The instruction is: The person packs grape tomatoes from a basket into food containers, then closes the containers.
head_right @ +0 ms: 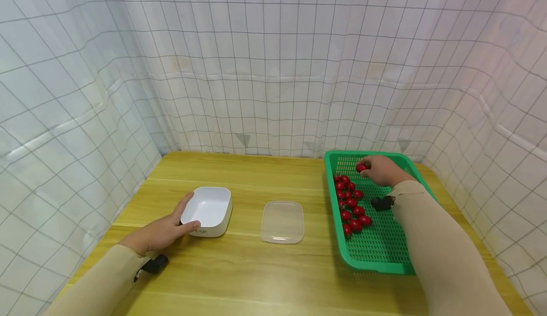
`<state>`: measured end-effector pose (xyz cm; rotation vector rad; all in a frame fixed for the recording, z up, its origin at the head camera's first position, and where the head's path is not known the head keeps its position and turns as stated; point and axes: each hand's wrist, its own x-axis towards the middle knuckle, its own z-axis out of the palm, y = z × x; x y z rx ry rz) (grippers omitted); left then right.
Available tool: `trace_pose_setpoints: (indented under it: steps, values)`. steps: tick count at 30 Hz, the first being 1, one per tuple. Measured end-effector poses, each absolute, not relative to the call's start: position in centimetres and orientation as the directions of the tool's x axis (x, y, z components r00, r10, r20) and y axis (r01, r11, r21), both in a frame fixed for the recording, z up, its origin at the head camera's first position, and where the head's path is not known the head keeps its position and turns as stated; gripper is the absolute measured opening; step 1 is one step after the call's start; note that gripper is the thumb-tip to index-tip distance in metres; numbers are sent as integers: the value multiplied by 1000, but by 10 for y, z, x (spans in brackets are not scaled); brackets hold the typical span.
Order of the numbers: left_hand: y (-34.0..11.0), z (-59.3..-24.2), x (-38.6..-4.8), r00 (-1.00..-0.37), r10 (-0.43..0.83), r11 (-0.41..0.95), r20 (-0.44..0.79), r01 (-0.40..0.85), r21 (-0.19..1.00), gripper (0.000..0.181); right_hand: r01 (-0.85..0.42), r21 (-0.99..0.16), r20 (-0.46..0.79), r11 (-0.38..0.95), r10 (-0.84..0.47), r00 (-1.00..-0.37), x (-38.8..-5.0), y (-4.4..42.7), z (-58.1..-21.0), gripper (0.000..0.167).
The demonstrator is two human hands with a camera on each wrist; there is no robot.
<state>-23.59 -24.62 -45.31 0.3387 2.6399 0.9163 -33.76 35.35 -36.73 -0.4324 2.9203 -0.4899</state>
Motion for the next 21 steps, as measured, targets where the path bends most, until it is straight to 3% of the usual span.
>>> trace_pose_setpoints:
  steps: [10,21]
  values:
    - [-245,-451,-234,-917,328,767,-228,117,630,105,-292,-417,-15,861,-327,-945,-339,329,-340,45]
    - [-244,-449,-232,-918,328,762,-220,120,636,105,-348,-423,3,837,-382,-924,-343,261,-314,45]
